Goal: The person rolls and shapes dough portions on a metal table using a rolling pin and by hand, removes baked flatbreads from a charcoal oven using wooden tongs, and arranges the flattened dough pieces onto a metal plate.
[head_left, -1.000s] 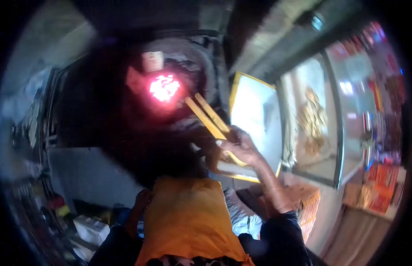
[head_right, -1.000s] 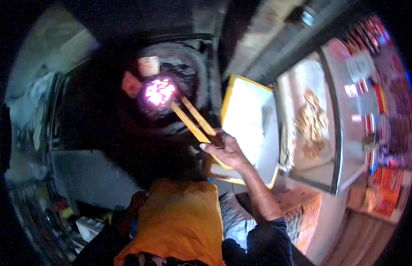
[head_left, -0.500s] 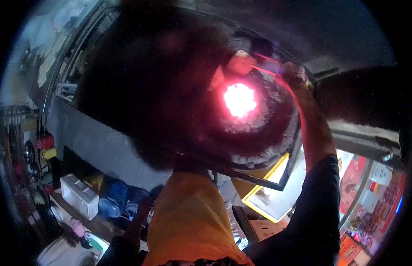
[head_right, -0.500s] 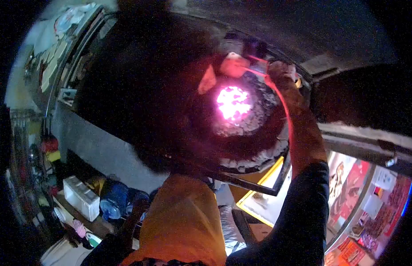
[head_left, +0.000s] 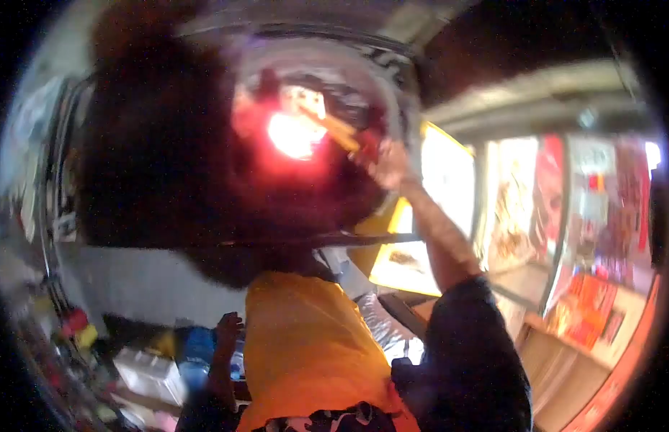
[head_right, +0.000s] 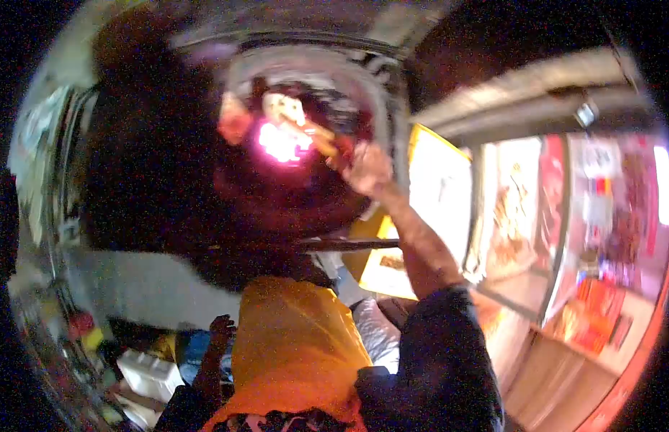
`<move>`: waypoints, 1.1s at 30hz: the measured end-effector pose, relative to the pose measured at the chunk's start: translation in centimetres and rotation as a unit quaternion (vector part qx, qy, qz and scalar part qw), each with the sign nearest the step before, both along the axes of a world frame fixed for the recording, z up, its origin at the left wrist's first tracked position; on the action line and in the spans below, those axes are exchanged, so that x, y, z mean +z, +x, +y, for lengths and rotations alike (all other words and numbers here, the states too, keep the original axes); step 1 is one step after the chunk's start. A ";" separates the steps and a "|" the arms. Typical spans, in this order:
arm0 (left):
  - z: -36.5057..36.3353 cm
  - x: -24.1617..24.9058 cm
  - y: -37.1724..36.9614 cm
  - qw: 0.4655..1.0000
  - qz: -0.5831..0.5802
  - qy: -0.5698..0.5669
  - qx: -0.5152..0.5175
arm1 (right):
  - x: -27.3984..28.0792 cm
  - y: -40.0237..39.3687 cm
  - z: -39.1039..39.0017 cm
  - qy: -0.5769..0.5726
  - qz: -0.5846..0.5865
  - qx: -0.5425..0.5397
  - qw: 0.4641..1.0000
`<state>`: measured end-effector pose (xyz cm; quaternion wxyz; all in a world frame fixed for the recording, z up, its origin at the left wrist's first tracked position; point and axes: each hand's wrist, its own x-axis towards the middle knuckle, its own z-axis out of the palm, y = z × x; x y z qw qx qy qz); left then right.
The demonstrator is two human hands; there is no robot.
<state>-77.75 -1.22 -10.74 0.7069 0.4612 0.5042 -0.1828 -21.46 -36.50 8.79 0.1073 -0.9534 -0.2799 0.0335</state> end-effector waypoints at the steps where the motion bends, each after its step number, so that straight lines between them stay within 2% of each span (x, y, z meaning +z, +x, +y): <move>1: 0.1 -0.5 1.0 1.000 -0.010 -0.007 -0.028 | 1.6 -2.8 -2.3 0.135 0.236 -0.079 0.959; 2: 0.6 -0.8 1.9 0.998 -0.020 -0.046 -0.037 | 2.3 -7.0 -4.1 0.100 0.215 -0.171 0.956; 3: 0.4 -0.6 3.4 0.995 -0.028 -0.082 -0.045 | 1.2 -11.3 -7.1 0.300 0.288 -0.228 0.880; 4: -0.4 -0.5 4.7 0.994 -0.035 -0.081 -0.066 | 3.3 -14.4 -9.6 0.304 0.375 -0.283 0.829; 5: -1.4 -0.1 5.9 0.993 -0.019 -0.039 -0.107 | 3.4 -17.6 -12.2 0.372 0.434 -0.345 0.745; 7: -3.8 1.7 7.9 0.982 0.007 0.053 -0.179 | 5.1 -23.0 -17.3 0.491 0.416 -0.378 0.665; 9: -6.7 3.4 10.5 0.967 0.015 0.082 -0.241 | 5.4 -24.9 -22.3 0.530 0.386 -0.444 0.611; 11: -8.7 3.7 12.0 0.957 0.054 0.067 -0.279 | 4.3 -24.3 -27.6 0.585 0.315 -0.464 0.586; 12: -9.9 3.8 13.0 0.954 0.052 0.069 -0.288 | 4.0 -23.3 -29.4 0.587 0.267 -0.477 0.597; 13: -11.2 4.2 13.6 0.935 0.040 0.114 -0.332 | 3.7 -22.0 -30.9 0.607 0.232 -0.495 0.577; 15: -12.6 3.9 13.7 0.913 0.028 0.160 -0.375 | 3.0 -19.6 -33.3 0.680 0.170 -0.570 0.428; 16: -12.2 2.4 13.3 0.922 0.020 0.137 -0.363 | 3.3 -19.9 -32.7 0.682 0.171 -0.569 0.426; 18: -12.3 2.0 13.0 0.932 0.014 0.118 -0.343 | 4.5 -21.3 -30.3 0.650 0.202 -0.571 0.460; 19: -12.9 2.7 12.9 0.932 0.016 0.112 -0.346 | 3.1 -22.7 -29.4 0.594 0.260 -0.529 0.547; 21: -13.8 4.4 12.1 0.942 0.028 0.113 -0.316 | 3.9 -25.0 -24.3 0.591 0.375 -0.461 0.546; 22: -13.9 5.3 12.0 0.937 -0.025 0.118 -0.327 | 4.3 -25.6 -21.5 0.625 0.445 -0.421 0.483; 23: -13.7 6.1 11.8 0.929 -0.078 0.125 -0.339 | 4.1 -25.9 -18.9 0.594 0.491 -0.375 0.515; 24: -13.5 6.6 12.0 0.937 -0.071 0.134 -0.316 | 4.9 -25.9 -16.3 0.534 0.534 -0.378 0.536; 25: -13.3 7.2 12.6 0.934 -0.030 0.122 -0.333 | 2.9 -26.0 -14.2 0.514 0.565 -0.332 0.554; 27: -11.8 7.6 11.8 0.934 0.016 0.108 -0.339 | 3.4 -23.6 -9.1 0.501 0.642 -0.298 0.498; 28: -11.1 7.9 11.1 0.951 0.020 0.093 -0.295 | 4.5 -21.4 -7.5 0.475 0.688 -0.258 0.484; 29: -10.1 7.8 10.3 0.965 0.022 0.077 -0.249 | 3.9 -20.2 -4.7 0.489 0.695 -0.274 0.450; 31: -8.3 7.5 8.2 0.977 0.014 0.094 -0.192 | 4.4 -17.0 -0.5 0.455 0.575 -0.220 0.643; 32: -7.3 7.3 6.9 0.983 0.002 0.110 -0.148 | 1.1 -15.0 0.5 0.337 0.380 -0.118 0.853; 33: -6.2 6.9 5.9 0.984 0.010 0.109 -0.139 | -2.2 -12.4 0.8 0.188 0.143 0.001 0.972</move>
